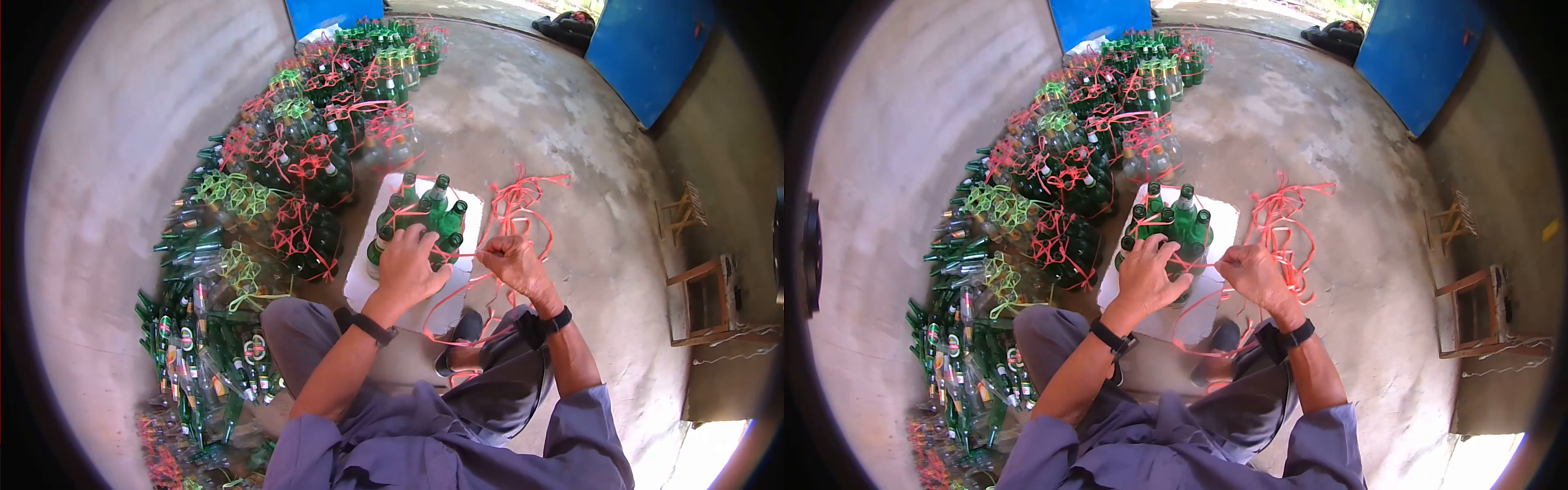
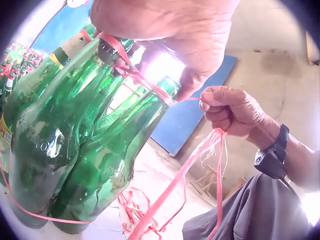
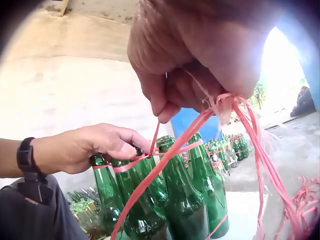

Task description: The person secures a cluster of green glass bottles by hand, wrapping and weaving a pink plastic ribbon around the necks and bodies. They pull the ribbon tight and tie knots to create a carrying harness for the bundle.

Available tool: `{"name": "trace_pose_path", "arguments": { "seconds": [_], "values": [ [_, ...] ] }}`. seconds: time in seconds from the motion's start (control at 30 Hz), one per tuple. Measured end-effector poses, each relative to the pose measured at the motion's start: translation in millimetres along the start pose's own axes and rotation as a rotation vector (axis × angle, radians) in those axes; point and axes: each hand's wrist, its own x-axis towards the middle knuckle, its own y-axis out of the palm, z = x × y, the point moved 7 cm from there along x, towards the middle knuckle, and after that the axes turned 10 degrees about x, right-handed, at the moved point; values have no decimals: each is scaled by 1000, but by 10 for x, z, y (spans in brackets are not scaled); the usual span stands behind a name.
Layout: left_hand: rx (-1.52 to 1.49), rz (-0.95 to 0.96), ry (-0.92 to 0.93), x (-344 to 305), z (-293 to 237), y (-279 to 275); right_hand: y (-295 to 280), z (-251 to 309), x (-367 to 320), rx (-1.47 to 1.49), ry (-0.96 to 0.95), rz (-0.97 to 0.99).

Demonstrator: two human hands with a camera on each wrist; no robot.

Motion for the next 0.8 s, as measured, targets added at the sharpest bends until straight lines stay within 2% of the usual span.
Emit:
{"name": "trace_pose_path", "arguments": {
  "seconds": [0.27,0.43,0.57,0.8],
  "values": [
    [22,35,-21,10,-3,-18,262,103,576,120,-63,69],
    [-30,-26,5,20,-17,-50,421,-195,873,125,-20,55],
    [-77,10,-1,35,-46,-73,437,-334,944,94,13,48],
    [44,-31,121,63,-182,-127,389,-360,880,64,46,-33]
  ]
}}
